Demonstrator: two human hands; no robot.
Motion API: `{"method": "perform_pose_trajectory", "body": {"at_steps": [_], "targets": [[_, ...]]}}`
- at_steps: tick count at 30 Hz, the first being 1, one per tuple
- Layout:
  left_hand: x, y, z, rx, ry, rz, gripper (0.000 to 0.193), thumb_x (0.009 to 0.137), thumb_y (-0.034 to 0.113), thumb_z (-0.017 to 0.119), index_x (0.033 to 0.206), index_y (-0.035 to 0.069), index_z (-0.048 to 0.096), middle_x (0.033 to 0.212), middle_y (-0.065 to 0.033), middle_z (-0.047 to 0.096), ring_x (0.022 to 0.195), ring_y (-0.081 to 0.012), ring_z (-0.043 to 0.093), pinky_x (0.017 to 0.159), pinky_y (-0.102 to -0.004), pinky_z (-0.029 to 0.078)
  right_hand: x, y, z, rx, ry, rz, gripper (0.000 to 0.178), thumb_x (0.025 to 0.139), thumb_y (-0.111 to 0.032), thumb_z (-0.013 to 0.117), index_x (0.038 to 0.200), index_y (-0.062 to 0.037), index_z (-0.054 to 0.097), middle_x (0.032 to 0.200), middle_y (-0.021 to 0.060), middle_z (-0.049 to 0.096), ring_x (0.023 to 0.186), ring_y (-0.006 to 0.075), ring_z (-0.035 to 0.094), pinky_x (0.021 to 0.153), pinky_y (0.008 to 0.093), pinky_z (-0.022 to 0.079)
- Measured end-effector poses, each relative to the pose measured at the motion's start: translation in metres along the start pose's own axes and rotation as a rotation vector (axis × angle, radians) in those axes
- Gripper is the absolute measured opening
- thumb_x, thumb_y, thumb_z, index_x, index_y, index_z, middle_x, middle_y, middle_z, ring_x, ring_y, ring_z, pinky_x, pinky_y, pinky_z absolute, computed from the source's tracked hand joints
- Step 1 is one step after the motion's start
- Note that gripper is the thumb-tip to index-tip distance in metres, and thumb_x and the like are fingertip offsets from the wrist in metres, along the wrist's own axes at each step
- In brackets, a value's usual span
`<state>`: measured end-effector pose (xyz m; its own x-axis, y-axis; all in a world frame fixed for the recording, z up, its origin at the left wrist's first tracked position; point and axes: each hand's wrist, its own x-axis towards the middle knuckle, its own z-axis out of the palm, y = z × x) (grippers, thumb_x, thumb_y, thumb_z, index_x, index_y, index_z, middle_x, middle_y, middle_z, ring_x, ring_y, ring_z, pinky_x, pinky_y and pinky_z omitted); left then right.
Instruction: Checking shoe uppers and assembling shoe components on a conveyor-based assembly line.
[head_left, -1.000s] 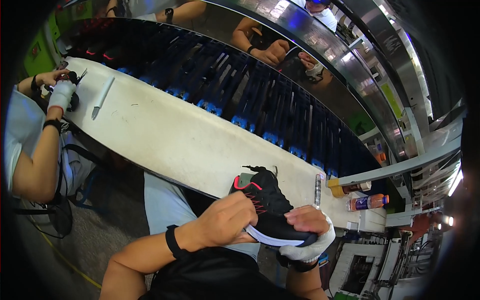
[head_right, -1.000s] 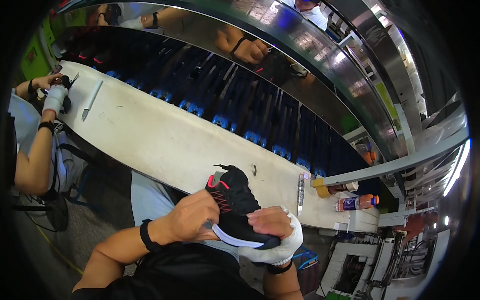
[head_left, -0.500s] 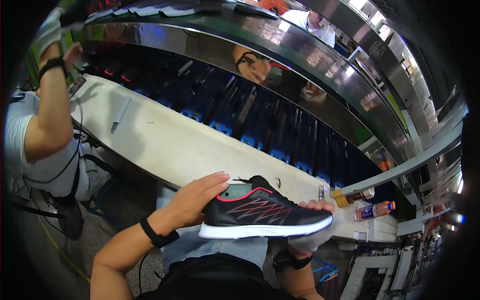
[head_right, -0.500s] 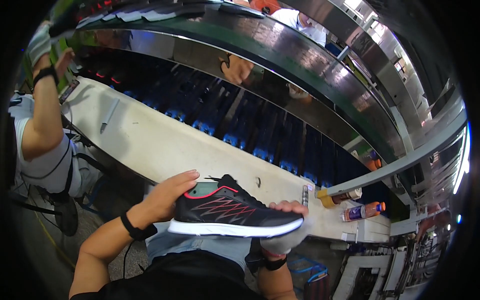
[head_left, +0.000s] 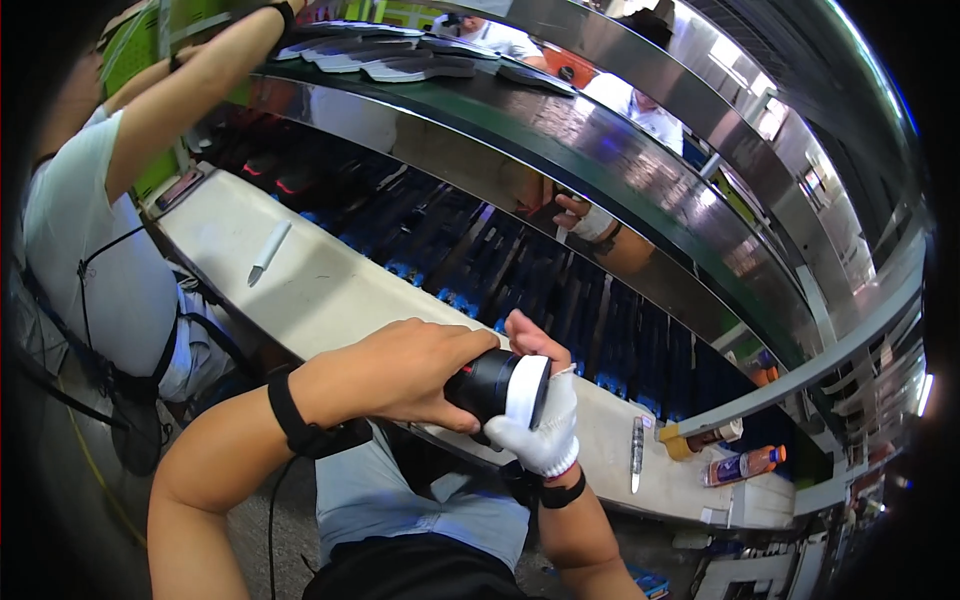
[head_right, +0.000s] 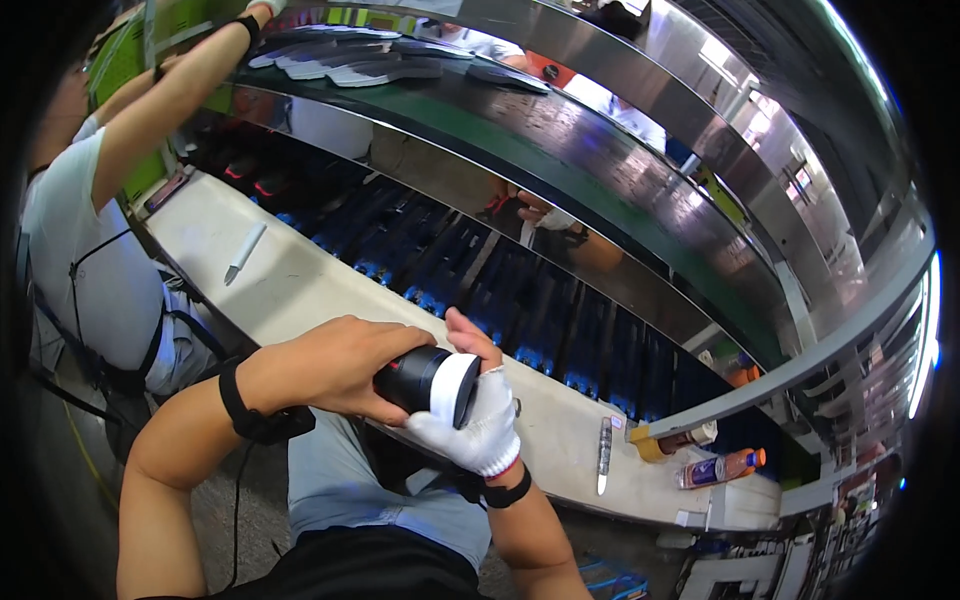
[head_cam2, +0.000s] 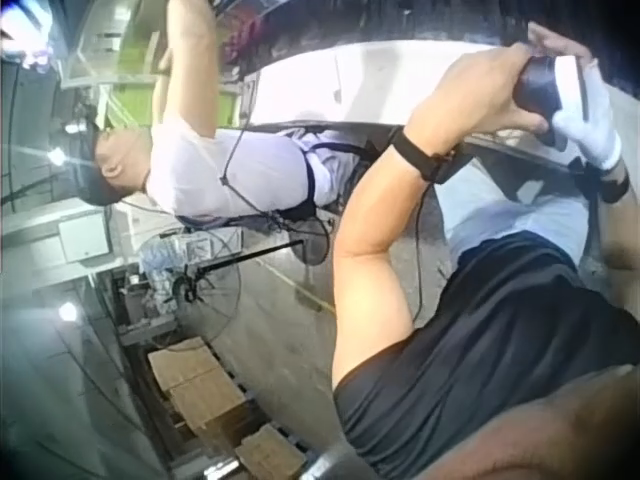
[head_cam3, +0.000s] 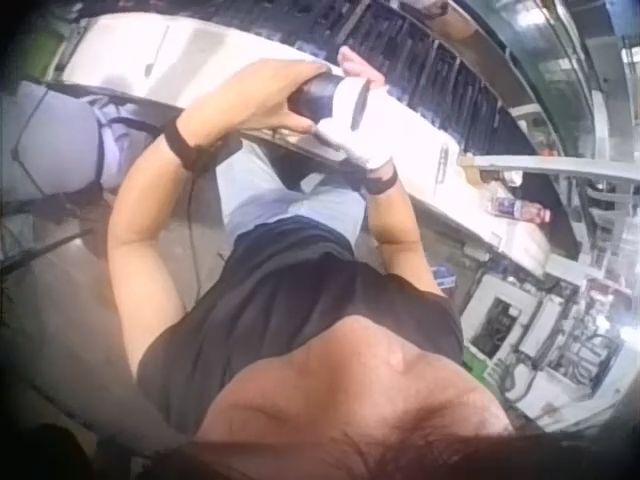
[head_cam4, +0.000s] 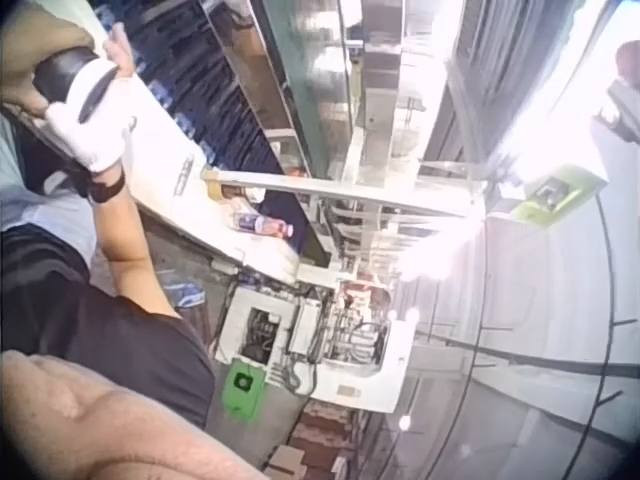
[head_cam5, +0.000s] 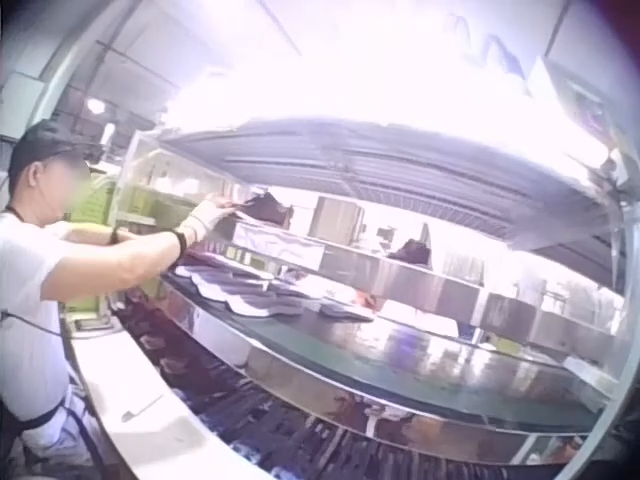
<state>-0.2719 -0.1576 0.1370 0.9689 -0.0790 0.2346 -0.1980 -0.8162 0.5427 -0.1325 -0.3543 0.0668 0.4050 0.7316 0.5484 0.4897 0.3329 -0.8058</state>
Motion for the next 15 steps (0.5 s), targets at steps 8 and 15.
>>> {"method": "perform_pose_trajectory", "body": {"at_steps": [8,15], "targets": [[0.014,-0.020,-0.005,0.006,-0.058,-0.211,0.092,0.072,0.046,0.101,0.142,0.004,0.058,0.108,-0.0261,0.079,0.105,-0.0470,0.076,0.092,-0.0508,0.060,0.014,0.041,0.019,0.840,0.485,-0.140,0.068,0.097,-0.045,0.080,0.147,-0.0114,0.050,0.132,0.0100,0.057,0.121,0.0239,0.057,0.112,0.0433,0.047],[0.049,0.009,-0.001,0.137,-0.141,-0.083,0.079,0.076,0.043,0.097,0.130,0.001,0.058,0.100,-0.0241,0.077,0.094,-0.0466,0.077,0.084,-0.0530,0.060,0.006,0.014,-0.003,0.349,0.426,0.190,0.074,0.097,-0.058,0.081,0.147,-0.0145,0.049,0.138,0.0072,0.052,0.129,0.0195,0.053,0.116,0.0364,0.043]]}}
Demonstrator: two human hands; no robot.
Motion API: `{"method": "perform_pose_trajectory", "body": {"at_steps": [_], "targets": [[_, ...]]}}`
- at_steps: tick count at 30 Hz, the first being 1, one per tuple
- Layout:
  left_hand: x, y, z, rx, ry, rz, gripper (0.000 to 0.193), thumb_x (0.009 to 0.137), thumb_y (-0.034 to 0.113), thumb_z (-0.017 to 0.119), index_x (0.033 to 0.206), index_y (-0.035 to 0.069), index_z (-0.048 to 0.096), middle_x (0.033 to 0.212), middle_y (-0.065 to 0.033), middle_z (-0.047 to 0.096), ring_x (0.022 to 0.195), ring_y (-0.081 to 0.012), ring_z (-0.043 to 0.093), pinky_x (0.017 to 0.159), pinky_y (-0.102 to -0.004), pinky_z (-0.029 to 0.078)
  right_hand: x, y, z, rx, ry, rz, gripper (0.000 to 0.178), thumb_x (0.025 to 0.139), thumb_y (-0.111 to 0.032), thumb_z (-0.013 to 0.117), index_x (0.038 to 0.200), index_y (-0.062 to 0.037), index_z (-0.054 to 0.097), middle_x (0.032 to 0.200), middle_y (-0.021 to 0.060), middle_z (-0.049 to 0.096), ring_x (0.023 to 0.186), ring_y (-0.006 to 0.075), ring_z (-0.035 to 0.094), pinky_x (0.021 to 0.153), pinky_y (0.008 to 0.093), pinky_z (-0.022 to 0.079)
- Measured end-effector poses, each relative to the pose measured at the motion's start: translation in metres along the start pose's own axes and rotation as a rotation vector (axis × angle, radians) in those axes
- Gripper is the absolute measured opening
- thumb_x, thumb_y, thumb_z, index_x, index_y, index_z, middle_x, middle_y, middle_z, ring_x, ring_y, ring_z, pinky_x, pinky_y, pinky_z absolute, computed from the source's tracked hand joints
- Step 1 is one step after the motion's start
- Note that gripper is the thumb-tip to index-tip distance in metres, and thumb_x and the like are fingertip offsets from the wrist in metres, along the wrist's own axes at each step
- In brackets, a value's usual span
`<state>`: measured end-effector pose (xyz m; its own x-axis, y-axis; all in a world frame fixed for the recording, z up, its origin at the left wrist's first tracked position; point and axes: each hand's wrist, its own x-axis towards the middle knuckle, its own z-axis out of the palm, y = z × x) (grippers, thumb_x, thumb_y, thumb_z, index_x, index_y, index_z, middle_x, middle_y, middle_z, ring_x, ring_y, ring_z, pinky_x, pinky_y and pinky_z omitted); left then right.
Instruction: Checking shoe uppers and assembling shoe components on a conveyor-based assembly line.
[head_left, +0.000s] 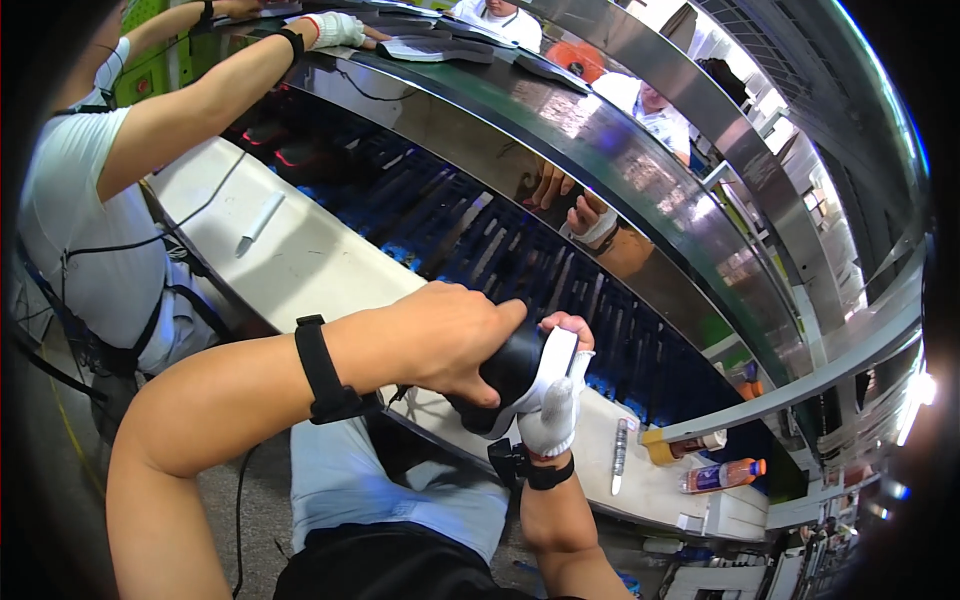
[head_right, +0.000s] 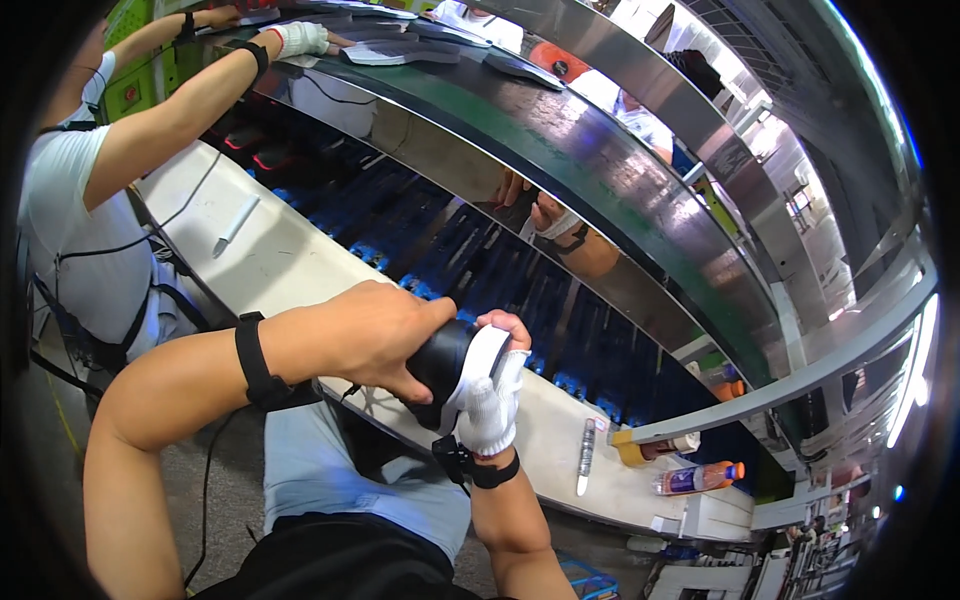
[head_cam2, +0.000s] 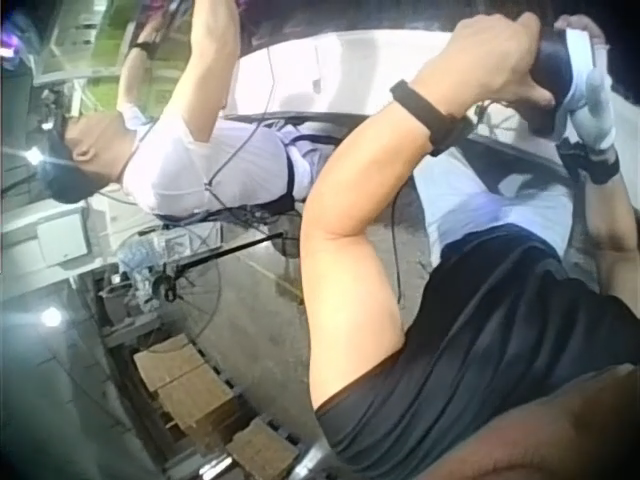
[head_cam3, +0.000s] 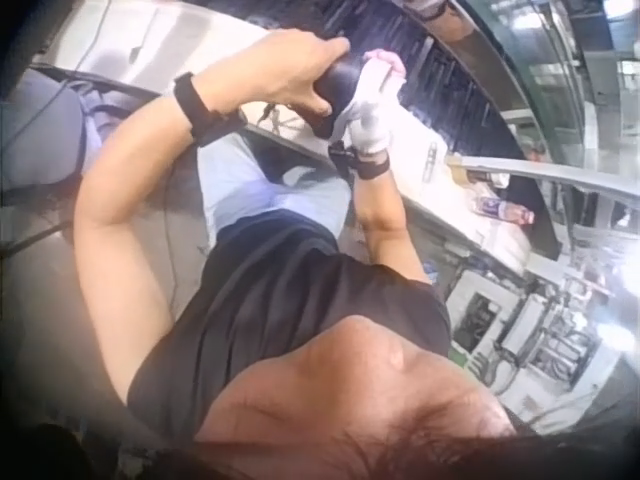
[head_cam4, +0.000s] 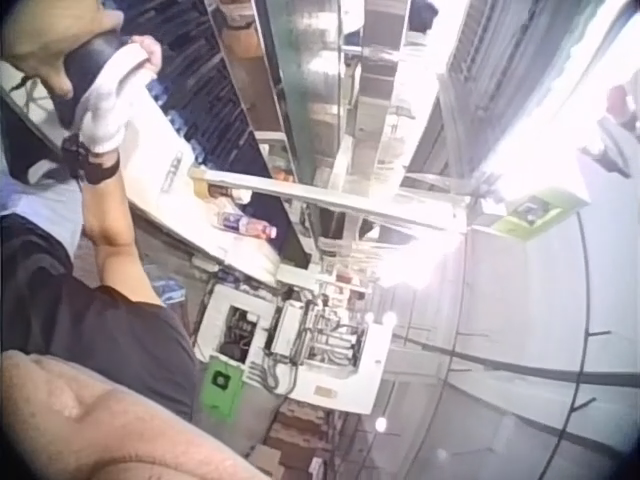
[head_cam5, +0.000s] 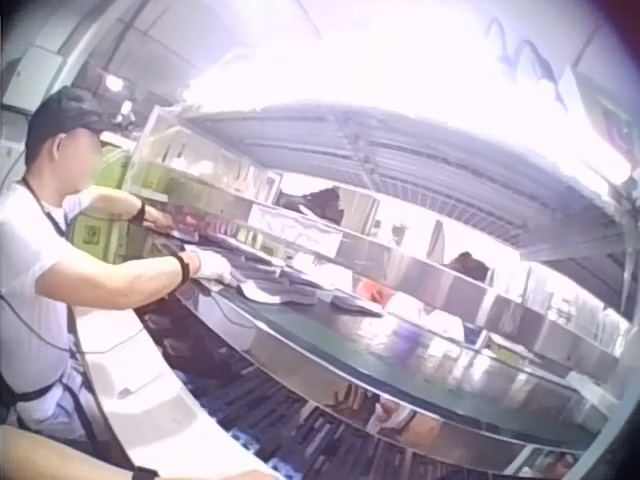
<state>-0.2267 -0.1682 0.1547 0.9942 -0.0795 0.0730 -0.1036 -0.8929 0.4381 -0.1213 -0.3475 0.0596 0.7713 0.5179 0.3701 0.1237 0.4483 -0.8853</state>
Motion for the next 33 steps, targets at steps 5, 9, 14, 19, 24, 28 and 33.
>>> {"method": "perform_pose_trajectory", "body": {"at_steps": [5,9,14,19,24,28,33], "targets": [[0.018,0.029,0.019,0.034,0.111,0.335,0.068,0.072,0.035,0.097,0.116,-0.004,0.063,0.092,-0.0212,0.076,0.084,-0.0446,0.076,0.078,-0.0516,0.060,-0.026,-0.019,-0.050,0.017,-0.048,0.030,0.104,0.091,-0.084,0.070,0.158,-0.0084,0.046,0.140,0.0097,0.052,0.134,0.0232,0.054,0.122,0.0428,0.042],[0.017,0.054,0.030,0.188,0.173,0.454,0.045,0.080,0.022,0.086,0.111,-0.004,0.064,0.085,-0.0155,0.078,0.074,-0.0366,0.079,0.072,-0.0463,0.060,-0.039,-0.069,-0.043,-0.232,-0.072,0.088,0.093,0.104,-0.070,0.058,0.162,0.0008,0.047,0.151,0.0177,0.057,0.140,0.0277,0.057,0.124,0.0444,0.040],[0.003,0.052,0.040,0.258,0.265,0.508,0.060,0.074,0.033,0.094,0.117,0.005,0.063,0.104,-0.0097,0.074,0.097,-0.0290,0.075,0.081,-0.0422,0.059,-0.071,-0.068,-0.047,-0.407,-0.114,0.043,0.084,0.106,-0.045,0.067,0.168,0.0006,0.035,0.160,0.0221,0.052,0.145,0.0315,0.055,0.125,0.0471,0.041],[-0.050,0.060,-0.016,0.194,0.046,0.346,0.098,0.073,0.034,0.097,0.156,0.005,0.053,0.153,-0.0190,0.055,0.122,-0.0367,0.066,0.101,-0.0457,0.059,-0.121,0.008,-0.077,-0.691,0.014,-0.260,0.073,0.087,-0.011,0.090,0.150,-0.0041,0.054,0.140,0.0203,0.065,0.126,0.0346,0.068,0.111,0.0446,0.053],[-0.099,0.062,0.012,-0.066,0.038,0.234,0.116,0.074,0.042,0.100,0.162,-0.007,0.043,0.166,-0.0279,0.043,0.146,-0.0505,0.052,0.121,-0.0556,0.048,-0.114,0.023,-0.052,-0.629,-0.147,-0.426,0.051,0.077,-0.025,0.100,0.106,-0.0165,0.059,0.109,0.0057,0.070,0.096,0.0288,0.066,0.087,0.0438,0.051],[-0.120,0.047,0.035,-0.124,0.188,0.000,0.114,0.071,0.041,0.103,0.160,-0.003,0.048,0.164,-0.0277,0.044,0.151,-0.0507,0.049,0.124,-0.0573,0.045,-0.087,0.011,-0.022,-0.545,-0.339,-0.490,0.043,0.071,-0.017,0.096,0.090,-0.0195,0.058,0.094,0.0003,0.065,0.085,0.0270,0.062,0.080,0.0438,0.047],[-0.132,0.015,0.059,-0.083,0.359,0.010,0.094,0.068,0.036,0.105,0.146,0.004,0.061,0.157,-0.0233,0.051,0.143,-0.0482,0.057,0.115,-0.0545,0.054,-0.090,0.024,-0.010,-0.575,-0.522,-0.587,0.042,0.064,-0.008,0.091,0.078,-0.0215,0.054,0.083,-0.0024,0.057,0.077,0.0236,0.057,0.072,0.0429,0.041]]}}
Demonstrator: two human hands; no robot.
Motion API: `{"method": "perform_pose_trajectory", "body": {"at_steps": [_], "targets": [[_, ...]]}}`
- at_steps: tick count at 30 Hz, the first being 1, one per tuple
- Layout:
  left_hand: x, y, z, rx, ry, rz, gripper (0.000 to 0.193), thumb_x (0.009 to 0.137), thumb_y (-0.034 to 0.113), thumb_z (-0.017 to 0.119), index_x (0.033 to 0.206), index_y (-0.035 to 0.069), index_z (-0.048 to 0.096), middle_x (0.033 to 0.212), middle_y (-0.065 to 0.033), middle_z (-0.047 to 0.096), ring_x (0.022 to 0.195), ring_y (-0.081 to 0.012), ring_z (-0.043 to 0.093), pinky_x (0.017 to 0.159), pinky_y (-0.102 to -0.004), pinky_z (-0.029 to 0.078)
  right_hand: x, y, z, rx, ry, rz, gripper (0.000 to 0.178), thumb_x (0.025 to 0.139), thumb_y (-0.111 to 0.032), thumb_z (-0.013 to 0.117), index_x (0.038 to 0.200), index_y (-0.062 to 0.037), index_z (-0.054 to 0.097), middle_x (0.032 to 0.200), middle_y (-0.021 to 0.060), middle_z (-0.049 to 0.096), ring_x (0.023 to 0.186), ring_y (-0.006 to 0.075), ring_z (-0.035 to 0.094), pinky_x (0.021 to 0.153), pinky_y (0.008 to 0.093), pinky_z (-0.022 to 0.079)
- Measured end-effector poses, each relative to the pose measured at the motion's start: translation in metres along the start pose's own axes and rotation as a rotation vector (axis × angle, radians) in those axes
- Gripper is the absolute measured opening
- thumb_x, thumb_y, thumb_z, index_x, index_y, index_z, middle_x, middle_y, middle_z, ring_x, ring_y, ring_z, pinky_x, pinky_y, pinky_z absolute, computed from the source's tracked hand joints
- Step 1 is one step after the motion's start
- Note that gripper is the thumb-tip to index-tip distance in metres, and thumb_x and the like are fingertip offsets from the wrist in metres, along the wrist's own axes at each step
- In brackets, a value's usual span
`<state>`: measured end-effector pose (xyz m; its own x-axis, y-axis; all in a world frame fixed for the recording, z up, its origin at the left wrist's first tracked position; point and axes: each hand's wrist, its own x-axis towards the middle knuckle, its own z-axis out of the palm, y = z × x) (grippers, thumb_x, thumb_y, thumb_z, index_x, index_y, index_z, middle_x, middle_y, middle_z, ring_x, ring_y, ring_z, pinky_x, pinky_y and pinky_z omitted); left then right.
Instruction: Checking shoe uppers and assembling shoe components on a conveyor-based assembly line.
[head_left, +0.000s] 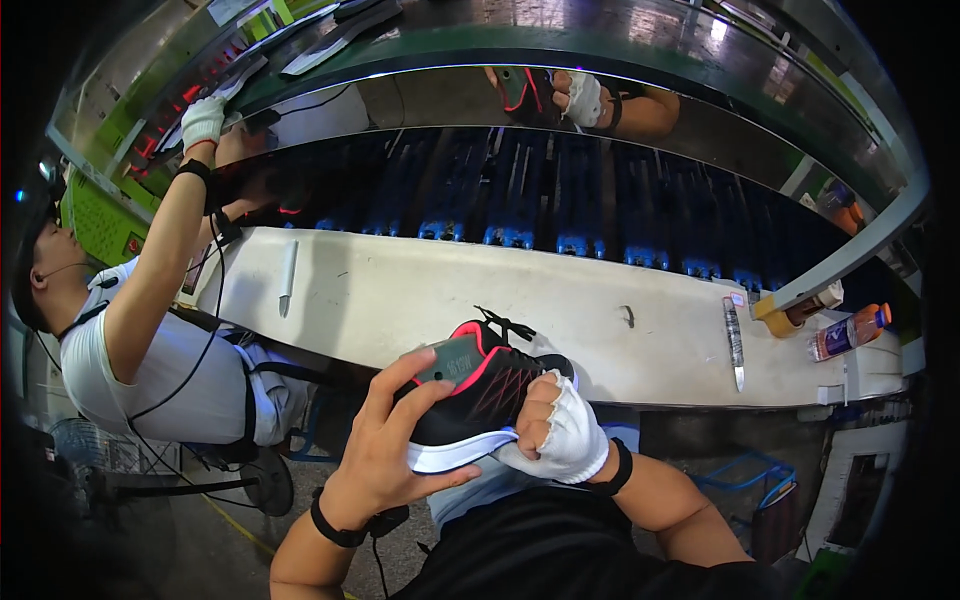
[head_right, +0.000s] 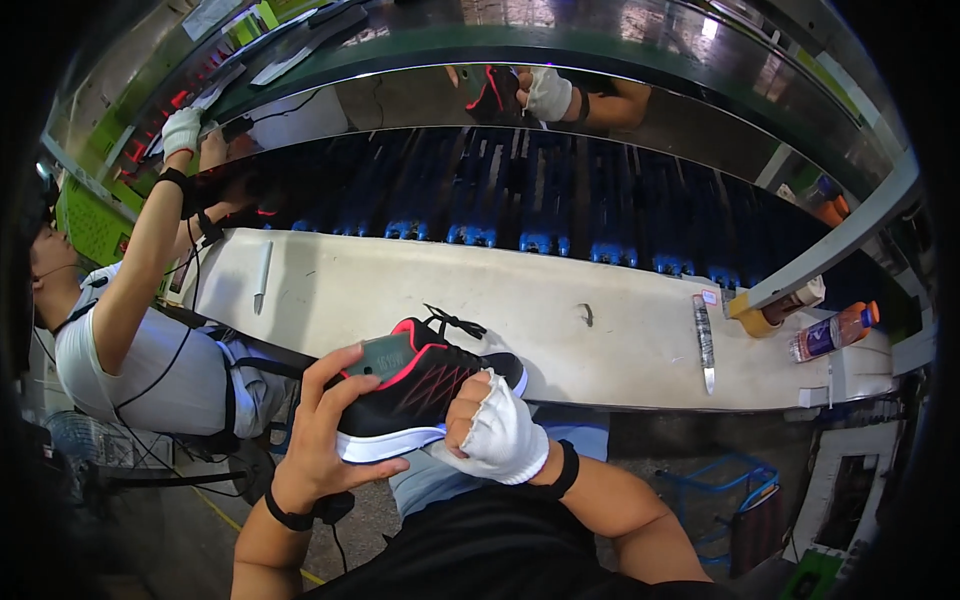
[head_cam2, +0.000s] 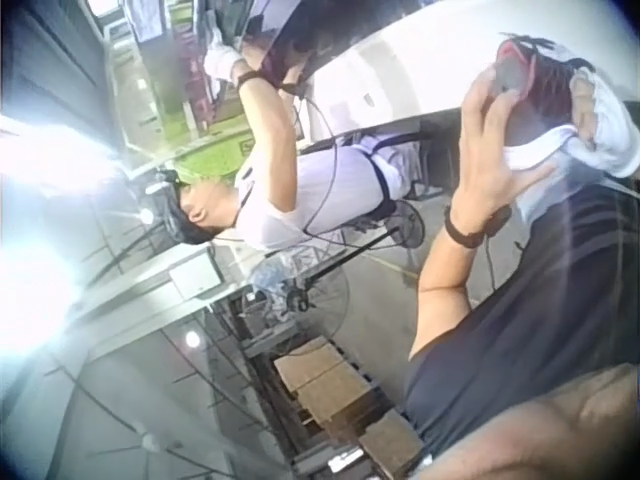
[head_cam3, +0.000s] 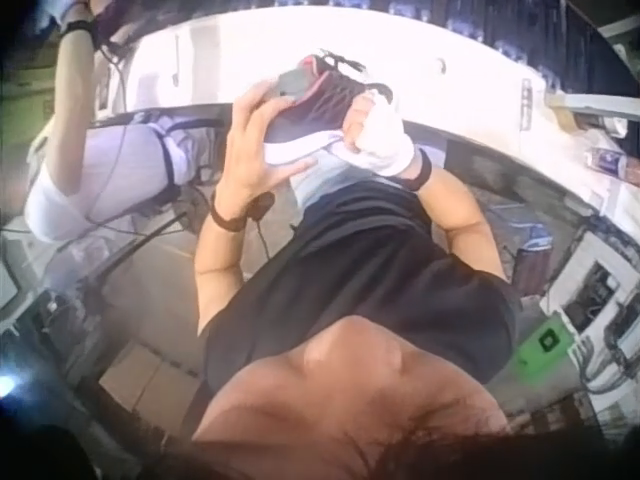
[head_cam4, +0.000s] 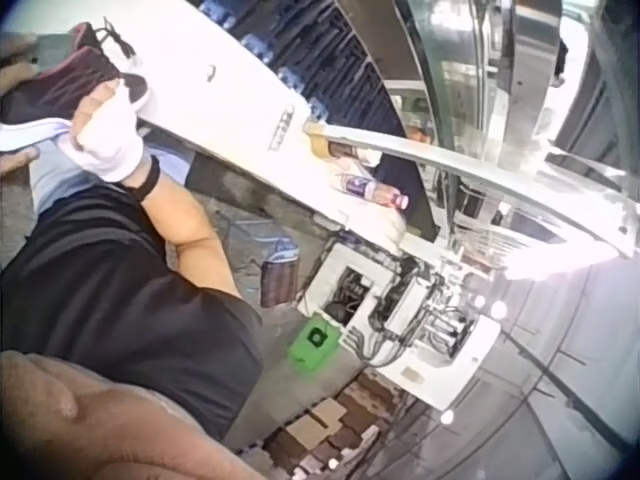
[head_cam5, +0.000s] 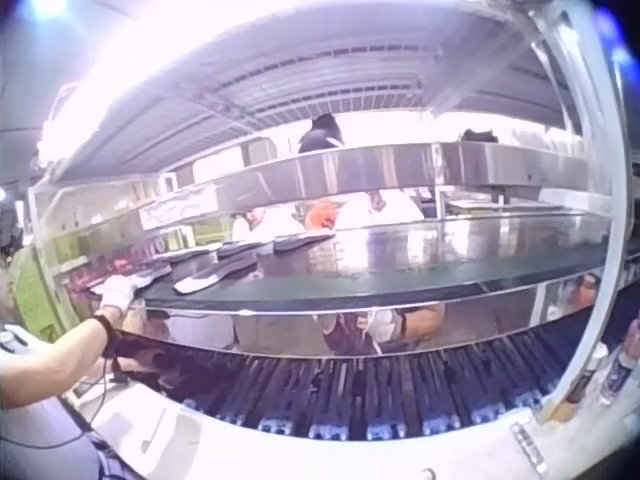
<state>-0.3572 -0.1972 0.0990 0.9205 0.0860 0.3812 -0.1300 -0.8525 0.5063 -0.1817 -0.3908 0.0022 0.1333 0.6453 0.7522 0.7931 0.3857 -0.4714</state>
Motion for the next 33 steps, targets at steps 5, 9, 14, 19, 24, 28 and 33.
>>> {"method": "perform_pose_trajectory", "body": {"at_steps": [5,9,14,19,24,28,33], "targets": [[-0.004,0.020,0.011,0.081,0.087,-0.035,0.083,0.072,0.038,0.103,0.138,0.004,0.065,0.149,-0.0235,0.056,0.132,-0.0451,0.063,0.107,-0.0530,0.057,0.029,0.006,-0.028,-0.052,-0.083,0.436,0.128,0.053,-0.055,0.104,0.158,-0.0056,0.050,0.140,0.0226,0.066,0.129,0.0447,0.063,0.115,0.0517,0.050],[0.015,0.028,0.015,0.115,0.057,-0.002,0.094,0.072,0.045,0.103,0.146,0.003,0.060,0.159,-0.0280,0.049,0.143,-0.0471,0.057,0.114,-0.0540,0.053,0.024,0.029,-0.046,0.214,-0.316,0.671,0.128,0.066,-0.064,0.099,0.164,-0.0011,0.045,0.147,0.0261,0.065,0.135,0.0452,0.063,0.120,0.0458,0.047],[0.042,0.048,0.014,-0.251,0.242,-0.111,0.103,0.077,0.044,0.102,0.155,0.003,0.050,0.159,-0.0274,0.050,0.140,-0.0458,0.061,0.112,-0.0510,0.055,-0.039,0.034,-0.034,0.197,0.263,0.568,0.105,0.076,-0.034,0.101,0.160,0.0019,0.049,0.151,0.0203,0.065,0.141,0.0344,0.061,0.124,0.0430,0.044],[0.082,0.118,0.005,-1.714,0.229,0.709,0.083,0.094,0.045,0.088,0.158,0.008,0.050,0.160,-0.0256,0.050,0.144,-0.0409,0.056,0.120,-0.0537,0.044,-0.020,-0.060,-0.068,0.163,0.637,0.529,0.102,0.079,-0.029,0.098,0.161,-0.0002,0.044,0.150,0.0186,0.059,0.141,0.0301,0.059,0.123,0.0445,0.045],[0.049,0.133,0.016,-1.981,-0.304,0.594,0.127,0.072,0.074,0.097,0.153,0.002,0.031,0.155,-0.0314,0.042,0.142,-0.0410,0.052,0.117,-0.0543,0.045,-0.071,-0.035,-0.072,0.284,0.934,0.642,0.069,0.103,-0.025,0.074,0.160,-0.0005,0.044,0.147,0.0166,0.059,0.136,0.0273,0.059,0.121,0.0431,0.047],[0.050,0.122,0.005,-1.842,-0.428,0.632,0.114,0.081,0.061,0.097,0.155,0.003,0.030,0.157,-0.0288,0.043,0.141,-0.0379,0.054,0.116,-0.0509,0.048,-0.045,-0.038,-0.078,0.288,0.776,0.460,0.111,0.077,-0.057,0.100,0.156,-0.0032,0.042,0.145,0.0162,0.060,0.131,0.0271,0.062,0.118,0.0431,0.048],[0.040,0.048,-0.004,-0.829,-0.438,0.164,0.047,0.102,0.028,0.084,0.138,0.003,0.065,0.138,-0.0194,0.070,0.125,-0.0294,0.073,0.103,-0.0400,0.059,0.010,-0.063,-0.105,0.247,0.946,0.420,0.066,0.100,-0.041,0.081,0.146,-0.0075,0.048,0.135,0.0187,0.064,0.123,0.0285,0.065,0.114,0.0429,0.051]]}}
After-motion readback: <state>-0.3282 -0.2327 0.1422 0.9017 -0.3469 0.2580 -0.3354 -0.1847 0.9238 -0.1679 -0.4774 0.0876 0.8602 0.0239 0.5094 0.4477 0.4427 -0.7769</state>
